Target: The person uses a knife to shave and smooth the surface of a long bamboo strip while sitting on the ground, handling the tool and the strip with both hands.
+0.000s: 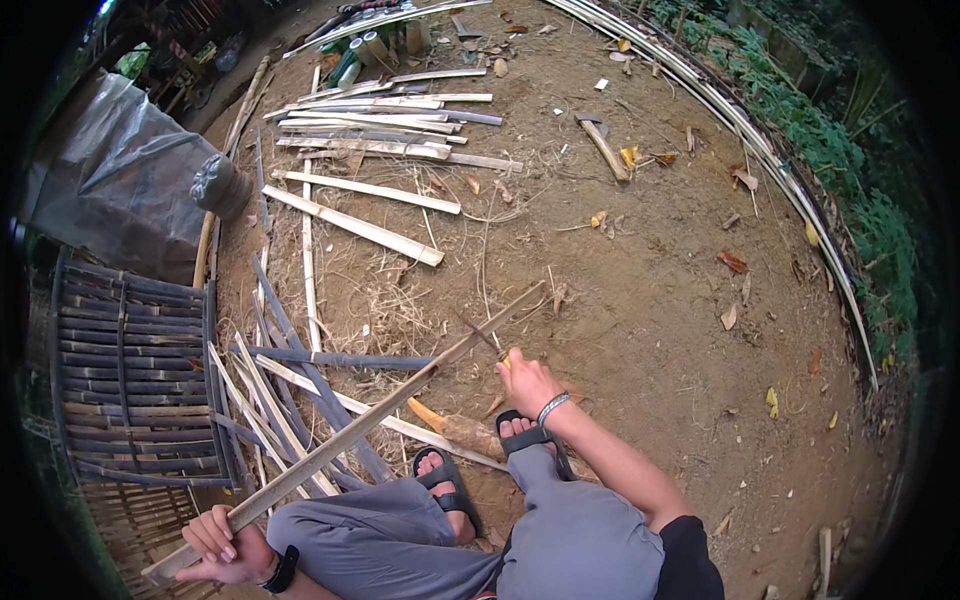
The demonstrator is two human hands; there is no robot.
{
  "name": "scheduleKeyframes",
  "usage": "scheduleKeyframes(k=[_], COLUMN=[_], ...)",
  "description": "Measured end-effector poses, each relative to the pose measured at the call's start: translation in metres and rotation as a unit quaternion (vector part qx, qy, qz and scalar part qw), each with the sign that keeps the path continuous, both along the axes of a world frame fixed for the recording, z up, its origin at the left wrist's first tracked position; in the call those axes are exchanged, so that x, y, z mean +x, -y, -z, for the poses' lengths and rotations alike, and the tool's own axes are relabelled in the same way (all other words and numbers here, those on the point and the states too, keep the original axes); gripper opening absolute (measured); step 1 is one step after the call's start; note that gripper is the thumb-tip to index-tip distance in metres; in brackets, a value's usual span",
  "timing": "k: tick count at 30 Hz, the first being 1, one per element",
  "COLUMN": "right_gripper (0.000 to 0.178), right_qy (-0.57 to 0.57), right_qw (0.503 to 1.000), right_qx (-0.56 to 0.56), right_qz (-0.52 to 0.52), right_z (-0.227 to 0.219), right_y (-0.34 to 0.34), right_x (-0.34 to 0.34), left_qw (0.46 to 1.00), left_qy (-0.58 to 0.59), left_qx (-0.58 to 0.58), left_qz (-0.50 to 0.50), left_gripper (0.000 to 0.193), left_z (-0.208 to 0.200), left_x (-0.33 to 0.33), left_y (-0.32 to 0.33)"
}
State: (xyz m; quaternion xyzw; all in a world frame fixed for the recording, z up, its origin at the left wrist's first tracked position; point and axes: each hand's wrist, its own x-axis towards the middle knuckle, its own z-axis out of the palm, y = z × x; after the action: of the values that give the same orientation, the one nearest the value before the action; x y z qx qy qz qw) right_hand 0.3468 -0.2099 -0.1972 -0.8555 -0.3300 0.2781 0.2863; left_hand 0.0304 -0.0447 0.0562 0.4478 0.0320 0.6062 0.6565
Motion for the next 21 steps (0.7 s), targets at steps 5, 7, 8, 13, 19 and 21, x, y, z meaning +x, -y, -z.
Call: scheduleKeyframes(k=[5, 7, 8, 13, 19, 21], right_gripper=[0.033, 0.032, 0.033, 0.034, 0.035, 0.037], right_qy=[-0.026, -0.017, -0.005, 0.02, 0.014, 0.04], right_qw=[0.995, 0.996, 0.998, 0.996, 0.996, 0.994], right_qx=[-0.02, -0.019, -0.03, -0.085, -0.083, -0.094], right_qz=[-0.092, -0.084, -0.054, -0.024, 0.009, 0.025], right_z=[-0.043, -0.04, -0.027, -0.005, 0.009, 0.054], right_y=[0.001, 0.0, 0.0, 0.002, 0.007, 0.024], right_x=[-0.009, -0.016, -0.004, 0.023, 0.039, 0.075], left_qw=[0.996, 0.994, 0.996, 0.988, 0.989, 0.987], left_qy=[0.09, 0.101, 0.087, 0.139, 0.129, 0.137], left_qx=[-0.02, -0.026, -0.018, -0.012, -0.029, -0.034], left_qz=[-0.003, -0.034, -0.024, 0.07, 0.06, 0.077], left_gripper=[0.066, 0.066, 0.065, 0.065, 0.066, 0.067], left_z=[0.001, 0.005, 0.006, 0.003, 0.007, 0.009], left_x=[0.012, 0.014, 0.015, 0.021, 0.014, 0.017], left_y=[0.003, 0.004, 0.001, 0.002, -0.003, -0.004])
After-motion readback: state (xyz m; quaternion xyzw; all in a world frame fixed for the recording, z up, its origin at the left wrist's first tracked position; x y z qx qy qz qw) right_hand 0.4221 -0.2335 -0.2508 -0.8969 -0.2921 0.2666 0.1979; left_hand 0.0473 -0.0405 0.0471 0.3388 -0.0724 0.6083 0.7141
